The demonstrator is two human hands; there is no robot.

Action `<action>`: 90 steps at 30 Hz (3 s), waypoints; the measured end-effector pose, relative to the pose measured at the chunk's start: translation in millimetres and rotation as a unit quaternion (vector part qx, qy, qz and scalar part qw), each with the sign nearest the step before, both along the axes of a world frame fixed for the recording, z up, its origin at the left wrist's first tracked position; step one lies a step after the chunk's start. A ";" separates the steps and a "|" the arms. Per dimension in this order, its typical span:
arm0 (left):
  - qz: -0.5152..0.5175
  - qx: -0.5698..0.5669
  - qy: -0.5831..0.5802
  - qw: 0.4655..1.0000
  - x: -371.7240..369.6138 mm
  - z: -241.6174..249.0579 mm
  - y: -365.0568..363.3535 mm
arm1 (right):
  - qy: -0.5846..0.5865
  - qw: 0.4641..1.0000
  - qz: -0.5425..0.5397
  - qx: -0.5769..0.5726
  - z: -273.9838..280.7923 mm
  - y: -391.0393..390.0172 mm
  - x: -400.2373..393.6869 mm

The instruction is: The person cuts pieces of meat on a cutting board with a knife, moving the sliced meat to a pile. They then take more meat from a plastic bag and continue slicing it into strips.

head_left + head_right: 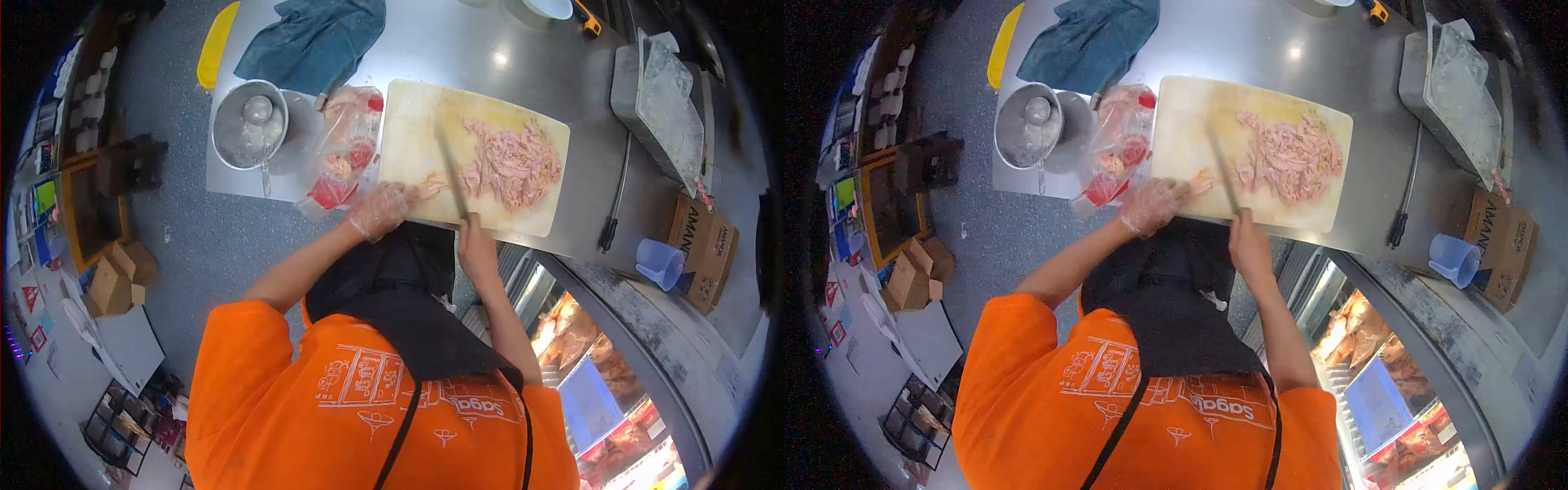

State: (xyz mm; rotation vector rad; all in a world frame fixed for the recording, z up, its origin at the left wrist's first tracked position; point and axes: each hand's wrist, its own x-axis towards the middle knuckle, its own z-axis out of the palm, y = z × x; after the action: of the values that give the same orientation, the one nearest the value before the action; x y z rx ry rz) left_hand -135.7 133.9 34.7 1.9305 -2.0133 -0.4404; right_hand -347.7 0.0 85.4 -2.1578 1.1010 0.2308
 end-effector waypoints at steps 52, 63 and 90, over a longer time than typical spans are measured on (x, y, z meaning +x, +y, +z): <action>0.394 0.121 0.031 0.911 102.4 113.1 37.4 | -0.038 0.996 -0.064 0.055 -14.8 28.8 -10.2; 0.323 0.099 0.588 0.735 27.5 117.9 -40.1 | -0.072 0.990 -0.114 0.046 -9.0 15.4 -25.8; 0.403 -0.074 0.458 0.789 21.7 42.6 -74.0 | -0.080 0.989 -0.081 0.092 -6.3 12.9 -20.4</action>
State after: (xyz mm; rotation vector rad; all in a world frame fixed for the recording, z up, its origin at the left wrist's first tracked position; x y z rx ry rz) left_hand -114.0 59.9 77.2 1.7296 -0.5240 -0.7419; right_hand -368.1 12.9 79.1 -1.8793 1.1096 0.0798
